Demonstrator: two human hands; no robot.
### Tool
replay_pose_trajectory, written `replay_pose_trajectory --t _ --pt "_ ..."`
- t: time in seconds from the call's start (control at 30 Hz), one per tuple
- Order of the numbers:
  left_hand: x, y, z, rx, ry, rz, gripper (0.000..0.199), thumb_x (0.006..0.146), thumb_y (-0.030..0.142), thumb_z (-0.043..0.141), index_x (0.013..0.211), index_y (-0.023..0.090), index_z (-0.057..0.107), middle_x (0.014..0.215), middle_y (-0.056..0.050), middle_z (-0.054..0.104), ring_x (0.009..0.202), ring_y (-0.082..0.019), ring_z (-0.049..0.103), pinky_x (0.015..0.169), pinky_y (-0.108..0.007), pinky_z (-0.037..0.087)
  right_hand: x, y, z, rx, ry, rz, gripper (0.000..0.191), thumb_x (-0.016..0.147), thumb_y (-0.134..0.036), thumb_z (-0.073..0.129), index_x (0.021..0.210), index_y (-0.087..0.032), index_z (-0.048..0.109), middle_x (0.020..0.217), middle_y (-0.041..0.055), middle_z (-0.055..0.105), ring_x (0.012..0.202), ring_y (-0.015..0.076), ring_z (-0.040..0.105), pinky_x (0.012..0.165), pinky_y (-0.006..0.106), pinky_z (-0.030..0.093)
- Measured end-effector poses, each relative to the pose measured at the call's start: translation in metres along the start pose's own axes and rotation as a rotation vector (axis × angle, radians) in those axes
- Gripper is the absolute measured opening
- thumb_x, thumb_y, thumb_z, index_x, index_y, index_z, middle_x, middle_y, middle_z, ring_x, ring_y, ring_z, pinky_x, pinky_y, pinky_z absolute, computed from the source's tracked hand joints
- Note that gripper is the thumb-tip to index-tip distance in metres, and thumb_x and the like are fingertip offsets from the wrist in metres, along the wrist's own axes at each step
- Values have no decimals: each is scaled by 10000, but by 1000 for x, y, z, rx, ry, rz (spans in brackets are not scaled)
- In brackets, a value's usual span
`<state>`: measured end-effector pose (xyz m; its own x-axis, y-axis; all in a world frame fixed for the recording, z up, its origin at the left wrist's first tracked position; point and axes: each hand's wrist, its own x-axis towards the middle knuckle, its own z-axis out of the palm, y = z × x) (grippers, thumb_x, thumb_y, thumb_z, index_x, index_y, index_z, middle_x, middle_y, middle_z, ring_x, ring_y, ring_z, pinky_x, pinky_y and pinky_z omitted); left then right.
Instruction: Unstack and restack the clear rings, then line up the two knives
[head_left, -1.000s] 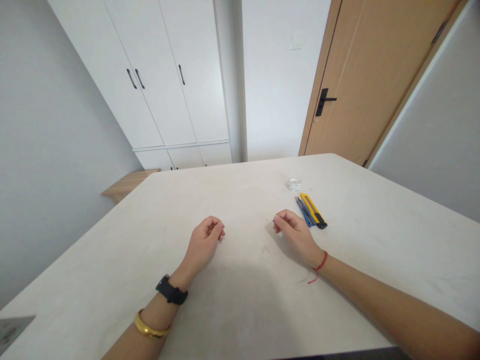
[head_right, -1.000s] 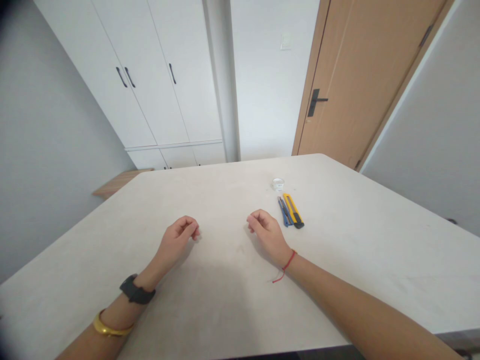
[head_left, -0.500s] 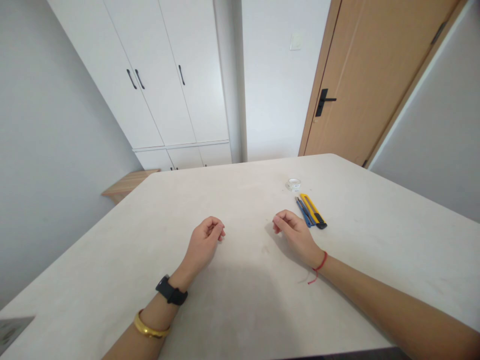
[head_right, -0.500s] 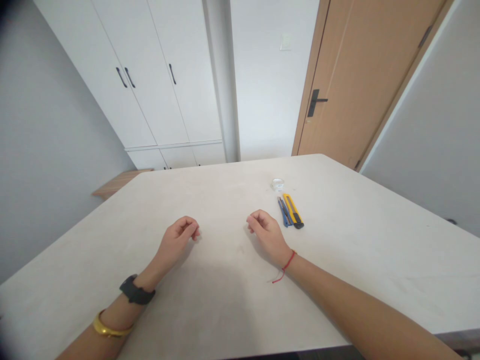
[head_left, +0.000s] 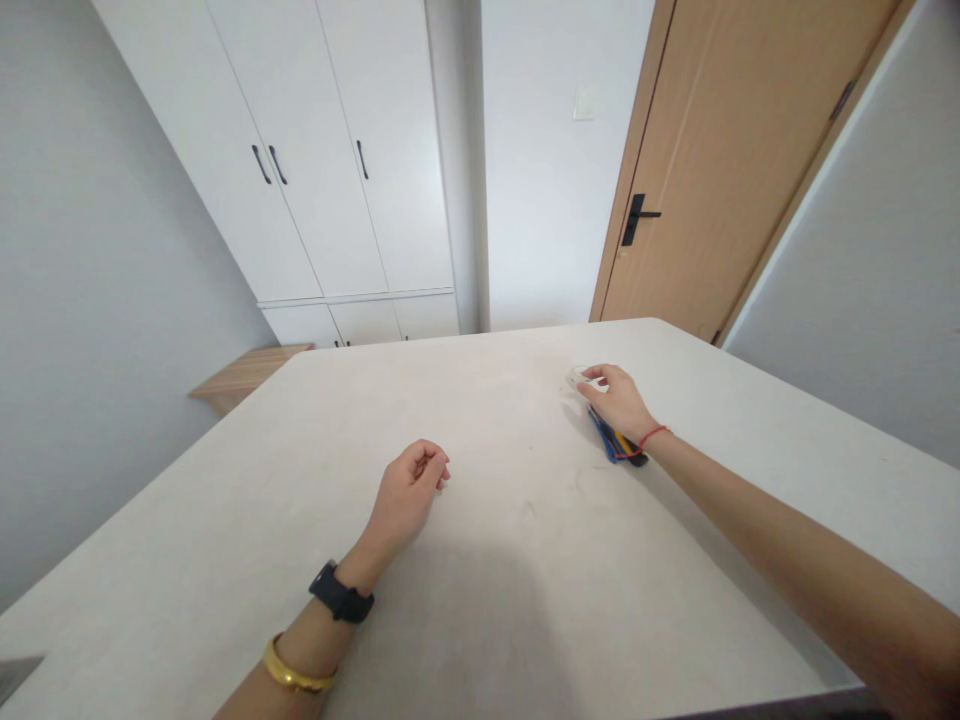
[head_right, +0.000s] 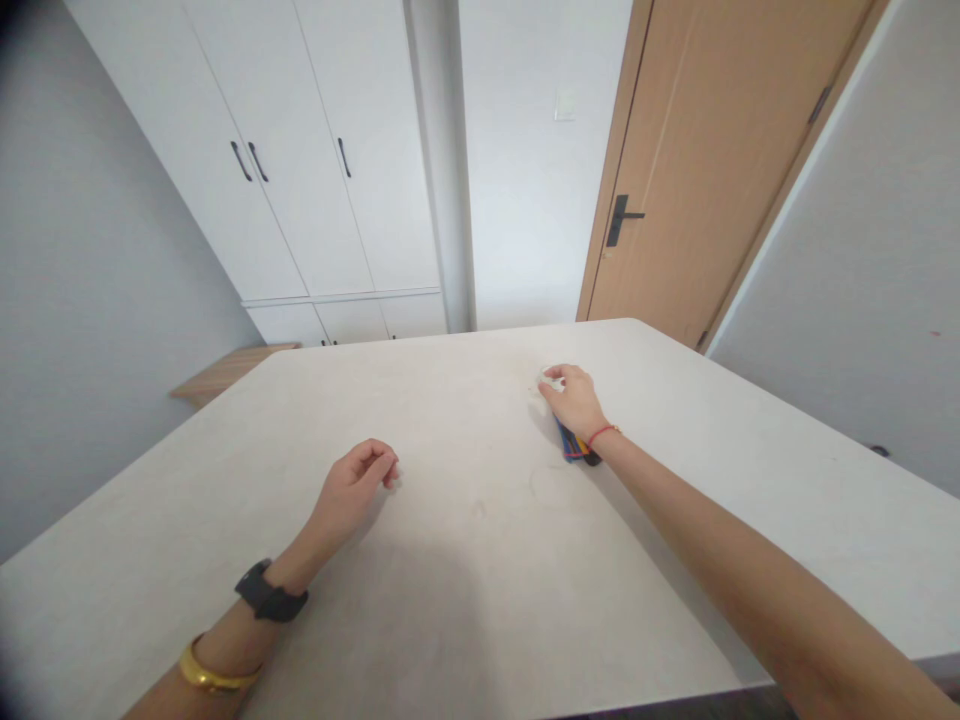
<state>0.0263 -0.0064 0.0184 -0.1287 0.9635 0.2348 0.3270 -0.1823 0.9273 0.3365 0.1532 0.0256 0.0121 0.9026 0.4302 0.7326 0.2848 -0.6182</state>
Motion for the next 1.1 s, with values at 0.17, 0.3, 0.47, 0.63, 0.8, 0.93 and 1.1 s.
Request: replay_pose_trajectory --t 0.17,0.3,0.47,0.63,0.8,0.93,1.1 --pt "2 -5 0 0 -1 8 204 838 367 516 725 200 547 627 15 588 593 -141 562 589 -259 446 48 22 7 -416 -184 141 614 743 -375 655 1279 -106 525 1289 204 574 1191 331 519 976 431 391" --pt "4 -9 -2 0 14 -4 205 843 367 516 731 199 554 642 17 595 598 -140 565 595 -260 441 61 20 24 -440 -242 189 612 698 -327 714 1252 -125 550 1181 202 645 1084 339 604 882 417 451" --pt "7 -9 -1 -24 12 -14 197 842 360 518 733 200 552 641 20 594 596 -138 560 600 -261 438 55 -7 50 -428 -295 128 412 749 -235 664 1135 -102 608 1109 216 670 1075 329 622 876 392 458" --pt "9 -6 0 -1 41 -33 190 824 359 529 724 200 558 629 16 600 598 -147 570 594 -263 440 28 -67 101 -303 -375 -76 359 777 -226 647 1120 -129 607 1142 178 668 1132 294 586 931 363 427" --pt "16 -12 -10 57 214 -32 171 809 339 510 738 193 566 651 -2 611 604 -160 574 587 -274 438 -2 -142 160 -148 -427 -205 419 761 -297 684 1140 -150 584 1166 143 656 1128 273 575 919 349 422" --pt "23 -23 -23 61 383 -28 151 804 334 516 810 191 564 724 -14 619 665 -170 593 637 -295 470 -14 -190 194 -43 -470 -250 527 731 -347 714 1187 -148 540 1195 134 640 1088 243 590 893 324 440" --pt "30 -34 -38 68 480 -62 167 775 324 550 867 185 558 798 -24 620 754 -183 615 713 -322 486 -19 -215 204 2 -538 -276 652 698 -377 746 1260 -144 509 1262 172 606 1130 296 571 906 377 445"
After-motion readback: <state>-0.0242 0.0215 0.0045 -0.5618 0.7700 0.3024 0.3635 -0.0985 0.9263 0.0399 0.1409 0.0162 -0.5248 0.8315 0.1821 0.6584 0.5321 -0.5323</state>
